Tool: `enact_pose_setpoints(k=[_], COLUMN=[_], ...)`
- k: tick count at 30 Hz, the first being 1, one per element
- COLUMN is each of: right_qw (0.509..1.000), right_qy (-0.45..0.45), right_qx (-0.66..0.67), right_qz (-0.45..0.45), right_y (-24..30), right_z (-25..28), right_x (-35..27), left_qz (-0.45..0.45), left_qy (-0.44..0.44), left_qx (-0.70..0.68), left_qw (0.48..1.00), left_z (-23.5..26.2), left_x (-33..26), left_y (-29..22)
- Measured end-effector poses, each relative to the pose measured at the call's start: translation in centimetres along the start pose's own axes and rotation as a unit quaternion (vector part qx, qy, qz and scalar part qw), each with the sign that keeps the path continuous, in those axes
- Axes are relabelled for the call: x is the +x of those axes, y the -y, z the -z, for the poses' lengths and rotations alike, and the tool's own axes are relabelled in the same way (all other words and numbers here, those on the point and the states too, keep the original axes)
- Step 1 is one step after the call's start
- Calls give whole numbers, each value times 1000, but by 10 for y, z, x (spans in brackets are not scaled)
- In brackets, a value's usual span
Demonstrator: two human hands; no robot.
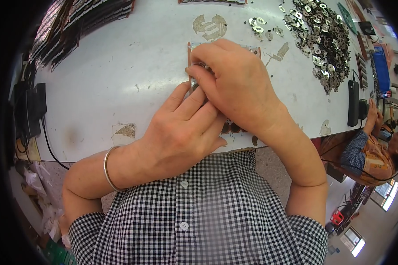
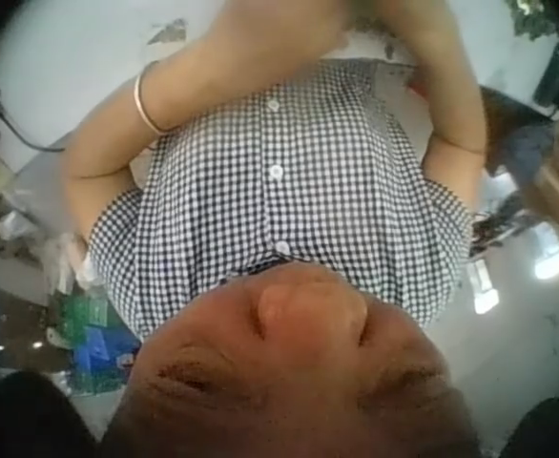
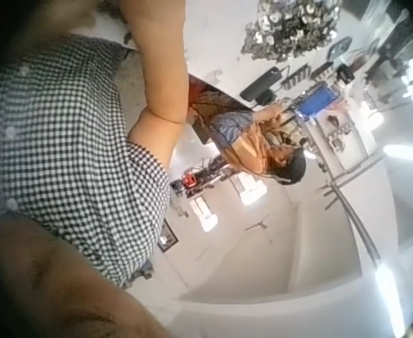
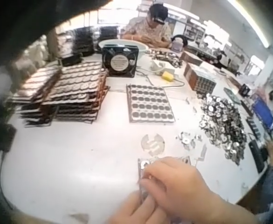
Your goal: Picking up small circular metal contacts and placing them into a plastic grid tray for assembly.
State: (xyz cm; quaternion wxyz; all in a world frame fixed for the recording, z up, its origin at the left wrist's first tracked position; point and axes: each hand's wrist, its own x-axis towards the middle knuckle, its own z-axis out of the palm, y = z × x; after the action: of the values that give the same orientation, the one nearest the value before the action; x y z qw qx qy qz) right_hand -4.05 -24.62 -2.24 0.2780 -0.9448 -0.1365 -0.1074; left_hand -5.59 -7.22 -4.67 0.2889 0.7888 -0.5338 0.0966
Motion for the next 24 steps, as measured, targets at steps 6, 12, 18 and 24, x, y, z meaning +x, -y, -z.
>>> enact_pose_setpoints(k=[6,12,18,24], right_qw=[999,994,993,980], right_qy=[16,41,49,89], right_qx=[-16,61,74,148], right_qz=[-36,-79,-80,-101], right_y=[-2,0,-1,4], right_z=[11,5,3,2], right_x=[-1,3,9,9], left_qz=[-2,-10,-11,-7], left_qy=[-4,10,5,-1], left_qx=[22,22,33,15], left_qw=[1000,1000,999,1000], left_z=[-2,0,-1,-3], left_x=[-2,-2,-3,-3], left_y=[0,-1,-2,-2])
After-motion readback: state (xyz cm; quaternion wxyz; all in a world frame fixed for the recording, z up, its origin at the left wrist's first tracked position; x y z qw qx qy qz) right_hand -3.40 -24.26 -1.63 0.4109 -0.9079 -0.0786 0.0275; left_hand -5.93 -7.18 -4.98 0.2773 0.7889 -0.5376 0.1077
